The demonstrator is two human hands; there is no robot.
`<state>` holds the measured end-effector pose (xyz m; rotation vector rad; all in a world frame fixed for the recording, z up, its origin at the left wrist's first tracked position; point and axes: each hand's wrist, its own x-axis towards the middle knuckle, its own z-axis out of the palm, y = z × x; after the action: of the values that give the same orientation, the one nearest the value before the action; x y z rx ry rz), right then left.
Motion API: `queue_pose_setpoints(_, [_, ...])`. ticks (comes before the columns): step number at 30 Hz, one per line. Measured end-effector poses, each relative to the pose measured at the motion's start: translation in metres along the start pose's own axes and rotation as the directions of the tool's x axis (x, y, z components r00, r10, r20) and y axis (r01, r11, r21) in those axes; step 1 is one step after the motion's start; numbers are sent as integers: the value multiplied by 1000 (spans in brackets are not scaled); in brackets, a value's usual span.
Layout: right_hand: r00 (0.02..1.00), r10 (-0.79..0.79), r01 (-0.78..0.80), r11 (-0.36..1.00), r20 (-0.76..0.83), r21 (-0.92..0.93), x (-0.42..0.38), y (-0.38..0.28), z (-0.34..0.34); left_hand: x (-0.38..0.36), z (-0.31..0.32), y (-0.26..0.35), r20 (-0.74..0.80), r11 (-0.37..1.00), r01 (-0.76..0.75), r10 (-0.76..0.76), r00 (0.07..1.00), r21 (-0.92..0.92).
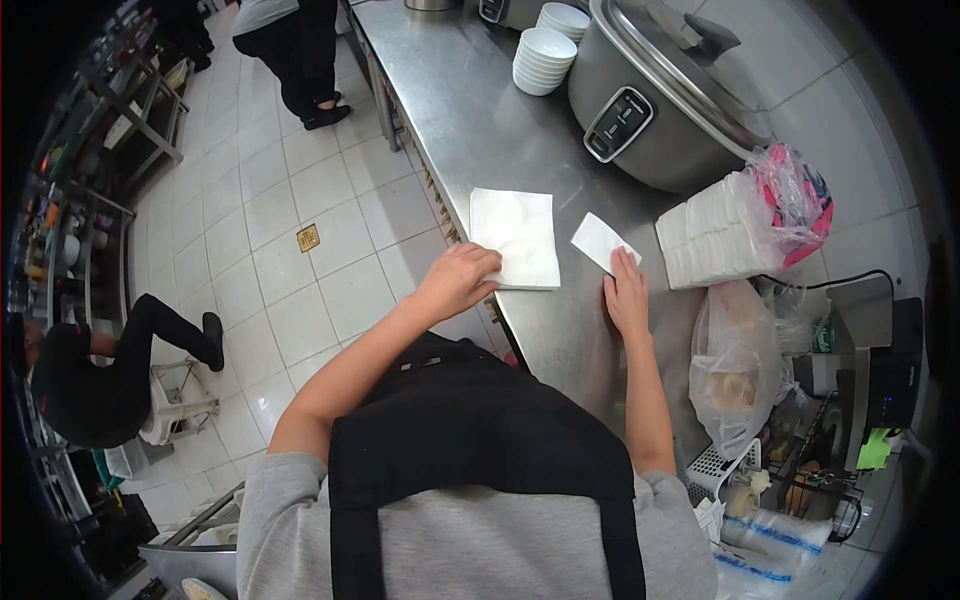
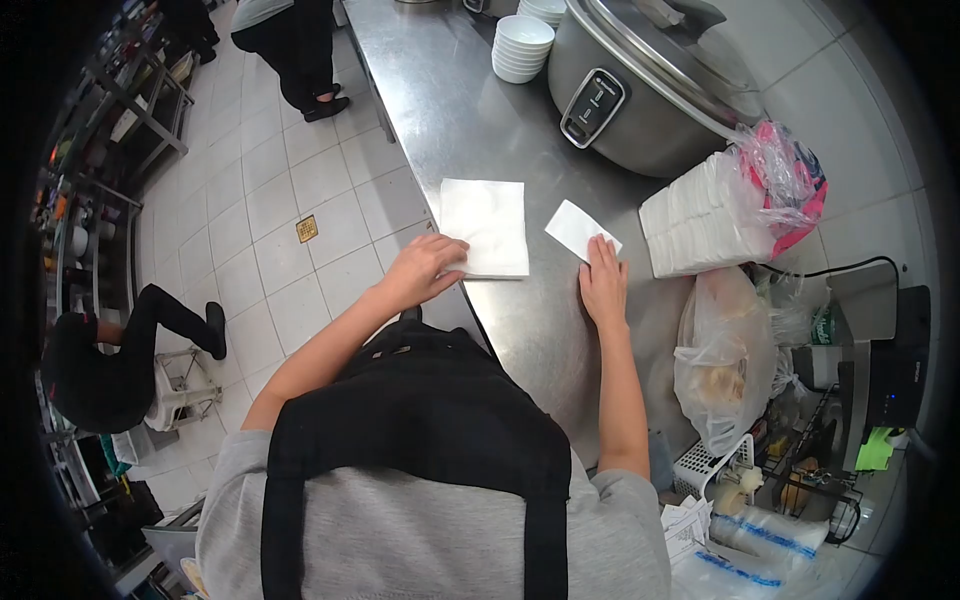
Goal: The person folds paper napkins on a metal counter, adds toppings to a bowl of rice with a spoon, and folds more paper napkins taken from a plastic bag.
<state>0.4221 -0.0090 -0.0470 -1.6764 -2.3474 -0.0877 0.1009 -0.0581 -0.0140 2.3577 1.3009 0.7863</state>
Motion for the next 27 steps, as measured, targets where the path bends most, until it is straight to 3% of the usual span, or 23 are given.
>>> queue_pose_setpoints(3, [991,58,-45,992,-119,115,0,-21,-21,9,-10,-1,73,999,31,-30,997,-13])
queue_pose_setpoints(6, [993,-99,117,858,-63,500,6,-44,-31,18,-16,-3,128,988,126,-113,985,-94])
queue_pose_setpoints(9, [980,-197,179,792,-34,584,16,-72,-43,22,-16,-7,177,972,199,-175,969,-127])
queue_pose_setpoints(13, [976,-207,199,754,-61,626,28,-89,-34,25,-19,-9,196,941,266,-226,954,-208])
queue_pose_setpoints(15, [966,-249,230,723,-66,652,33,-82,-18,25,-19,-13,75,941,118,-99,992,-317])
queue_pose_setpoints(16, [955,-287,261,692,-75,674,36,-82,-14,25,-19,-12,74,941,123,-105,992,-314])
queue_pose_setpoints(17, [953,-292,264,688,-75,676,37,-83,-11,25,-20,-11,-18,962,3,-8,1000,-273])
queue_pose_setpoints(18, [979,-203,128,576,-11,808,38,-83,-8,25,-21,-10,-106,969,-115,93,990,-221])
queue_pose_setpoints(19, [990,-124,-11,433,72,901,39,-85,-8,24,-19,-15,-108,970,-109,87,990,-219])
queue_pose_setpoints(22, [995,-101,28,471,23,882,43,-91,-8,20,-5,-31,-98,980,-107,92,991,-166])
queue_pose_setpoints(24, [994,-106,18,507,41,862,44,-89,-6,16,3,-35,-55,940,131,-156,986,-316])
queue_pose_setpoints(25, [992,-108,11,541,57,841,46,-88,-5,17,1,-32,-55,939,132,-157,986,-317])
queue_pose_setpoints(26, [992,-110,11,542,58,840,49,-87,-5,17,-2,-30,-16,911,227,-248,969,-343])
queue_pose_setpoints(27, [986,-66,-87,577,153,812,52,-87,-5,18,-4,-28,28,873,322,-335,942,-366])
